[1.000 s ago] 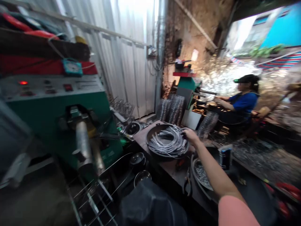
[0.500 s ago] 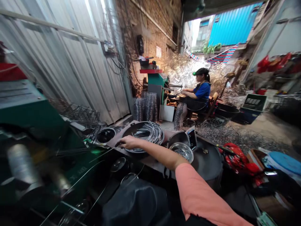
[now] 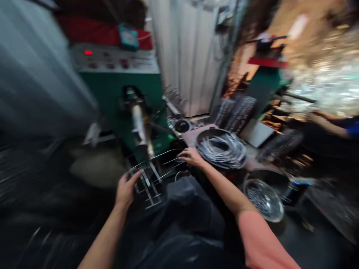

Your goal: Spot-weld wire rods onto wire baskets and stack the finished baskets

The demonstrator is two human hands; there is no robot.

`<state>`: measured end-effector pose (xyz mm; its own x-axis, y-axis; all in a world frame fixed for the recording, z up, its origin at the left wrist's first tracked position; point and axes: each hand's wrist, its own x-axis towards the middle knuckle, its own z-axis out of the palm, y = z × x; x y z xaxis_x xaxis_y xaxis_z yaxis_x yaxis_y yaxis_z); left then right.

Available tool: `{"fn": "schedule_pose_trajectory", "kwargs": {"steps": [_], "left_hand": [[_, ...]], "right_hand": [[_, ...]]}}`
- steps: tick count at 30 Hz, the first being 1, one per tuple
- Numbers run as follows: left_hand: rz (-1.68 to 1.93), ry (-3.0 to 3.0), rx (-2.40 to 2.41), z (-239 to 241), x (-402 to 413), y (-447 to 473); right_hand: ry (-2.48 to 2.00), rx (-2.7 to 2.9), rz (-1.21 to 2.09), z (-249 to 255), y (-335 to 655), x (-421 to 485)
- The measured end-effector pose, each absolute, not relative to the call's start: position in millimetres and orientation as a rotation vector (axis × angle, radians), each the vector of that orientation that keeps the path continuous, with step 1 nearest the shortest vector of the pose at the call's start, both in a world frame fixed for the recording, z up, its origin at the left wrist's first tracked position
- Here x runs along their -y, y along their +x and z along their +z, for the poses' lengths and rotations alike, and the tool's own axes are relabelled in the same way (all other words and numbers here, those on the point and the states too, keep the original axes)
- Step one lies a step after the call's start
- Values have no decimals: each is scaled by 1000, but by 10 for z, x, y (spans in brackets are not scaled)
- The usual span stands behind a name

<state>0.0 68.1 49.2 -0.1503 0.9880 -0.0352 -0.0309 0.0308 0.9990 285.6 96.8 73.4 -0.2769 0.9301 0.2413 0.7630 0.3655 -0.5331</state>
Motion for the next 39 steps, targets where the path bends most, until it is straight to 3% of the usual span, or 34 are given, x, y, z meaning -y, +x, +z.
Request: {"fn": "schedule_pose_trajectory", "kwargs": {"steps": [14,39], "left_hand": [[1491,996,-1307,246,-921,50],[1513,986,-1227,244,-1112,-20]], "right_hand": [[-1383,2110,272,379,2347,-1263],[-1295,2189,370,420,2398,-1601]]}}
